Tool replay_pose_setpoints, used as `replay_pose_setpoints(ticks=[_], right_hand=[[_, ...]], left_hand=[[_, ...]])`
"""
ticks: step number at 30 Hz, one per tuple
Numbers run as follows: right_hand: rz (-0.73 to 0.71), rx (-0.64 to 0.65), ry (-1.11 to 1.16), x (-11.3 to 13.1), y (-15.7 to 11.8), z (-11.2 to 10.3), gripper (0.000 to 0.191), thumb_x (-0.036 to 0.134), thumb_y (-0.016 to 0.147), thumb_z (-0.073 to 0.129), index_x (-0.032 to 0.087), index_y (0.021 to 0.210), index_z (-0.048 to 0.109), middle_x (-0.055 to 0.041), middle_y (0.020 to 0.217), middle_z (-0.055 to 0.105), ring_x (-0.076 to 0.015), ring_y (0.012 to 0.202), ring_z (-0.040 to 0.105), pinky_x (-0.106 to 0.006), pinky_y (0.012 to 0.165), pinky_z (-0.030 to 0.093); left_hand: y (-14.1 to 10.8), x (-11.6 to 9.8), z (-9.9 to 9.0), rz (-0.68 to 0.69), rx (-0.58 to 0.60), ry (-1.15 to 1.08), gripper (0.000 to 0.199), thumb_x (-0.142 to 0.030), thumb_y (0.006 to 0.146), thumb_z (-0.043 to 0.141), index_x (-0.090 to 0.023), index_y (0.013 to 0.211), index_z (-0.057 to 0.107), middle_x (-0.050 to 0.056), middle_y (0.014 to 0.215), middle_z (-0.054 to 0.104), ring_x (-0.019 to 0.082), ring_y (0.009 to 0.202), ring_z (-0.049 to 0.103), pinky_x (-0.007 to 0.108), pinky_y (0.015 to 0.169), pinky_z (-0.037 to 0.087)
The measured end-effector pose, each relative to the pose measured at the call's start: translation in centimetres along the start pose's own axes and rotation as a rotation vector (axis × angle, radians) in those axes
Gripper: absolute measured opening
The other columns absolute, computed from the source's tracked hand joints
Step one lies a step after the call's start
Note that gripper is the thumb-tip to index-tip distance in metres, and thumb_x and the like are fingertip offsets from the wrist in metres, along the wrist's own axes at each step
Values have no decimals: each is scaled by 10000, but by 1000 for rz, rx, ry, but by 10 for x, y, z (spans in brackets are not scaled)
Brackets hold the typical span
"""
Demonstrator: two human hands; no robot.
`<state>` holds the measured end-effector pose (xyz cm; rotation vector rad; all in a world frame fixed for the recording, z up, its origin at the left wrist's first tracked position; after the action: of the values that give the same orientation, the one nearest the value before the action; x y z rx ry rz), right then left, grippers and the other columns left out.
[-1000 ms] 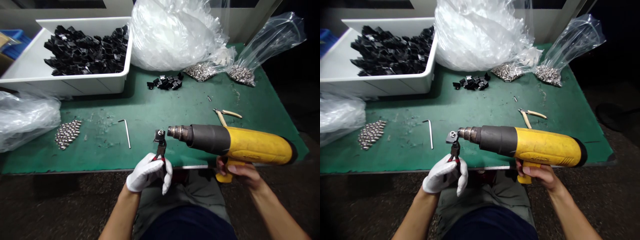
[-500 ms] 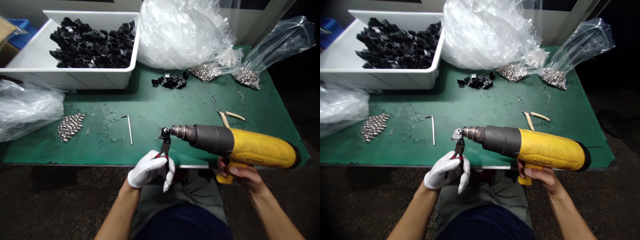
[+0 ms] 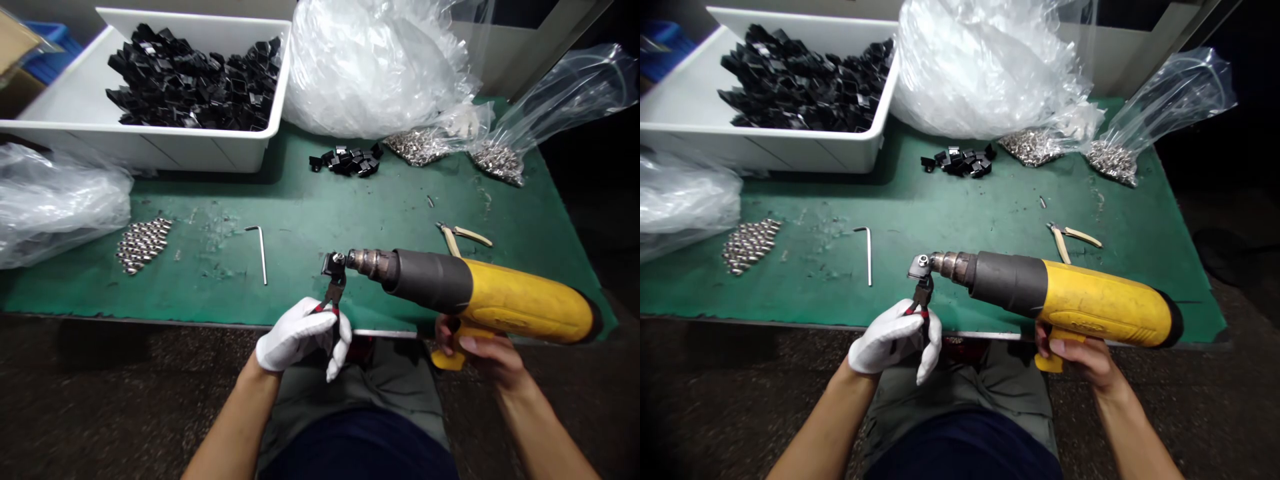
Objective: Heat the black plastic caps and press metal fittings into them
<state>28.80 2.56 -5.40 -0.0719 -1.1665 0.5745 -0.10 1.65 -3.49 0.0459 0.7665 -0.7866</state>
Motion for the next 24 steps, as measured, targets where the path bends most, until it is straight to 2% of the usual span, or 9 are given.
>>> replay_pose_setpoints(ticks=[5,24], right_hand=[[-12,30,4,2,1,1,293,327,828,726,205,1095,720,-69,913,653,-207,726,620,-330,632,523],[-6,12,-24,3,2,2,267,333,818,725,186,1040,727,-77,904,656,-212,700,611,-351,628,513]], left_hand=[[0,0,0,5,3,4,382,-436,939,593,-69,927,696,128,642,694,239,509,671,321,505,522],[0,2,-1,-6,-3,1,392,-455,926,610,-71,921,691,128,642,697,238,508,671,321,504,525]])
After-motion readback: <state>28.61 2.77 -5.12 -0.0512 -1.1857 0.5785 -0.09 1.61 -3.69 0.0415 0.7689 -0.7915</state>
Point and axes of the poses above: each hand's wrist, its own y-axis towards the middle knuckle, its own z-axis out of the palm, x = y × z, the point moved 6 cm from there along y, towards the middle knuckle
